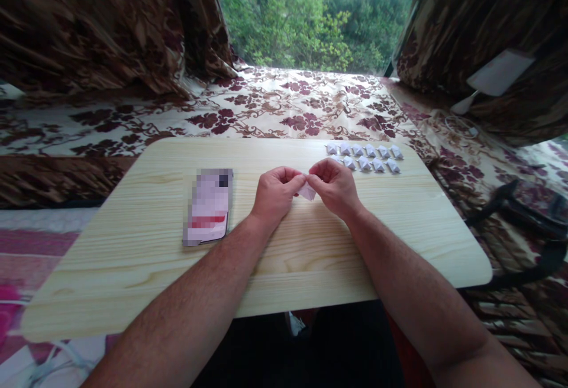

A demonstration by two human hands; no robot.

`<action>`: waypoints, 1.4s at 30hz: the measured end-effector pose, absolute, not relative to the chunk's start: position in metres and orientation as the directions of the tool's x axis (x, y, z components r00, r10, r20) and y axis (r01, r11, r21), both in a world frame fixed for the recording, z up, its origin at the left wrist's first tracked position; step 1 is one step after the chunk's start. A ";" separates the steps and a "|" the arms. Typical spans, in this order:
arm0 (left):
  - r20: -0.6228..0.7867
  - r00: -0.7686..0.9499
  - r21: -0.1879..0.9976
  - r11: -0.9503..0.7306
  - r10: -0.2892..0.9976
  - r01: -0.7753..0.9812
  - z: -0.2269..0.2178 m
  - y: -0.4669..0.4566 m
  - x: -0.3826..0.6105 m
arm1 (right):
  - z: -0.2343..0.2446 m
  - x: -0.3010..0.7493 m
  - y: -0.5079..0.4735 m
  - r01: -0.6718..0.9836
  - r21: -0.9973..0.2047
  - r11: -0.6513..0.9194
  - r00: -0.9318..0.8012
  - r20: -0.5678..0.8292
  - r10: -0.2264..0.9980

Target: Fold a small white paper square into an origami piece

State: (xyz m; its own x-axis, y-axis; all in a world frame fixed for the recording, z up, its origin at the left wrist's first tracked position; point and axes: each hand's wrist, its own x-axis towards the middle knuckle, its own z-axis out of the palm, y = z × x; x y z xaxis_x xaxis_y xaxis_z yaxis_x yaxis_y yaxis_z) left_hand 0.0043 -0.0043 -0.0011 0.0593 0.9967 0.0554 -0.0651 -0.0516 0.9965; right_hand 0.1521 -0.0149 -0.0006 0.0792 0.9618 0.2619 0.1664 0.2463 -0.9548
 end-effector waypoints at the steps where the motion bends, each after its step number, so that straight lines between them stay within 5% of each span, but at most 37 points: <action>1: 0.050 0.056 0.996 -0.046 0.997 -0.077 -0.001 -0.004 0.004 | 0.000 0.152 -0.015 0.142 -0.963 0.228 0.068 0.240 0.969; 6: 0.046 0.065 0.991 -0.038 0.997 -0.125 -0.001 -0.003 0.004 | 0.000 0.152 -0.015 0.104 -0.984 0.147 0.001 0.148 0.989; 42: -0.008 0.057 0.972 0.021 0.998 -0.232 -0.003 -0.003 0.005 | 0.005 0.149 -0.018 0.035 -0.996 0.088 0.014 0.088 0.996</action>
State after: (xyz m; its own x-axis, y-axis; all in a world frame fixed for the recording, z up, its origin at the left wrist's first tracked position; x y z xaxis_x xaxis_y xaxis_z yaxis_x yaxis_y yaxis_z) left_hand 0.0046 -0.0032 -0.0029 0.0565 0.9984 -0.0077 -0.2324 0.0207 0.9724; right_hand 0.1487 -0.0182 0.0049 0.0144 0.9960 0.0882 0.0350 0.0877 -0.9955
